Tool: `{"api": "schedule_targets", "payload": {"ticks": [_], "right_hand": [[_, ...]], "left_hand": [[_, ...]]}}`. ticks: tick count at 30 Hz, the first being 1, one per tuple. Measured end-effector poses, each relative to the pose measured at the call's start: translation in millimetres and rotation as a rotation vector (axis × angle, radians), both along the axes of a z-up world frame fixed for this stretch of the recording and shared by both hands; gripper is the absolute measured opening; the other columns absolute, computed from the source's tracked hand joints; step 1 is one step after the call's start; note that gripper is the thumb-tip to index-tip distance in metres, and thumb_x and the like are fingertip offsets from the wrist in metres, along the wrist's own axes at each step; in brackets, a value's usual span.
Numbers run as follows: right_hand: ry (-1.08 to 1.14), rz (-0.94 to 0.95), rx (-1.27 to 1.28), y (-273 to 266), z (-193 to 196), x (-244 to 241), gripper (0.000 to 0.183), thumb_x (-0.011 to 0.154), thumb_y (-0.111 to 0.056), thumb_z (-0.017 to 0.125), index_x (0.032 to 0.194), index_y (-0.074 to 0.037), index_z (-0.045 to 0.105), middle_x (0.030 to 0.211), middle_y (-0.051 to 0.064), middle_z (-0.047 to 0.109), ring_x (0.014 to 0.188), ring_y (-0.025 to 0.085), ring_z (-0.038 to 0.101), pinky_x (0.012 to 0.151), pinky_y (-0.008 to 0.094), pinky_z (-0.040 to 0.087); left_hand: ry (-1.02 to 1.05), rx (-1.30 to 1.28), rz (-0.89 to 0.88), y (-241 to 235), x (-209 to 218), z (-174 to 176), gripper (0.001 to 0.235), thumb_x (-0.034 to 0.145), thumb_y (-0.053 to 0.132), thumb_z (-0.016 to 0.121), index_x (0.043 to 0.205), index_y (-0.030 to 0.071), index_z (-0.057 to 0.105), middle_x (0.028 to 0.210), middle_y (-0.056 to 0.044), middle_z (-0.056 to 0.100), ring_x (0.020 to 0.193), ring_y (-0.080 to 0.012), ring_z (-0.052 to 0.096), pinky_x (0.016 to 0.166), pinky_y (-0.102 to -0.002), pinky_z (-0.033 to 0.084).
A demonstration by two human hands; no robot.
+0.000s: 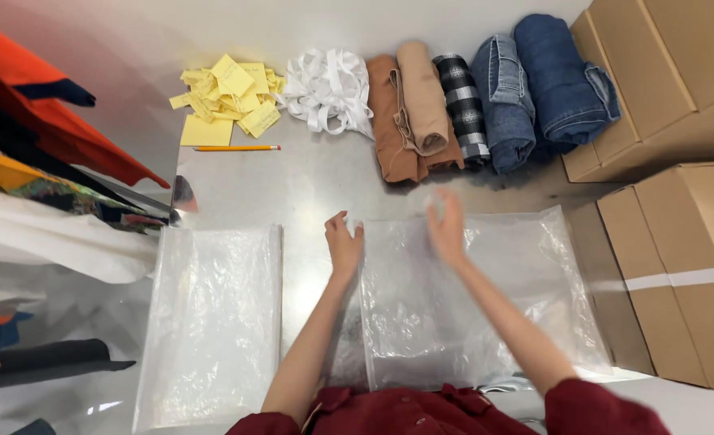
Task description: The person places folded clothes into clear plastic bags on a metal table, then moves a cardboard box to the workspace. They untie a white ribbon from the box, open it, and remove a plastic-wrapped item before closing the box again.
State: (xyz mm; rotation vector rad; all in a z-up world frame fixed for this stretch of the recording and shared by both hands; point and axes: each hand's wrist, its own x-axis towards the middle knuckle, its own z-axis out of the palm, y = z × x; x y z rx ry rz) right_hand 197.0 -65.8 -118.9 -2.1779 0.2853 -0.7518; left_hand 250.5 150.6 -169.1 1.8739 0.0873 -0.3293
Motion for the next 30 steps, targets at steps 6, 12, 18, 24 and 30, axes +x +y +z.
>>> {"api": "schedule_targets", "payload": {"ticks": [6,12,18,24,30], "right_hand": [[0.384,0.401,-0.090,33.8,-45.8,-50.2,0.047,0.106,-0.013,0.045,0.149,0.003,0.044,0.152,0.028,0.045,0.143,0.042,0.040,0.118,0.054,0.032],[0.374,0.146,-0.571,-137.8,-74.8,-95.9,0.060,0.099,-0.029,0.061,0.151,-0.003,0.048,0.155,0.021,0.047,0.143,0.036,0.043,0.117,0.054,0.031],[0.924,-0.090,-0.487,-243.4,-77.3,-132.0,0.080,0.102,-0.074,0.016,0.165,-0.025,0.009,0.173,0.001,0.003,0.158,0.023,0.007,0.126,0.055,0.003],[0.496,-0.159,-0.439,-86.8,-49.3,-136.2,0.053,0.094,-0.025,0.067,0.140,-0.001,0.058,0.142,0.023,0.058,0.137,0.039,0.051,0.113,0.057,0.035],[0.269,0.280,-0.430,-63.0,-82.1,-198.5,0.052,0.099,-0.028,0.058,0.145,-0.004,0.053,0.152,0.022,0.048,0.141,0.039,0.045,0.115,0.049,0.036]], "left_hand": [[-0.475,0.466,-0.404,-33.9,-79.8,18.0,0.052,0.103,0.005,0.046,0.154,0.002,0.036,0.157,-0.028,0.034,0.148,-0.0428,0.029,0.118,-0.065,0.017],[-0.426,0.877,-0.520,-29.6,-77.3,13.0,0.061,0.108,0.053,0.024,0.161,0.022,0.029,0.170,-0.013,0.014,0.157,-0.0274,0.013,0.125,-0.055,0.006],[-0.383,0.982,-0.563,-41.2,-67.4,-7.4,0.062,0.108,0.055,0.022,0.162,0.025,0.026,0.171,-0.012,0.014,0.158,-0.0263,0.012,0.126,-0.055,0.005],[-0.373,0.947,-0.442,-85.6,-115.8,-18.4,0.063,0.103,0.045,0.044,0.158,0.016,0.035,0.168,-0.015,0.022,0.156,-0.0280,0.020,0.123,-0.059,0.016],[-0.291,0.822,-0.408,-93.4,-195.0,5.0,0.065,0.106,0.046,0.036,0.161,0.013,0.024,0.170,-0.017,0.009,0.158,-0.0320,0.007,0.120,-0.067,0.008]]}}
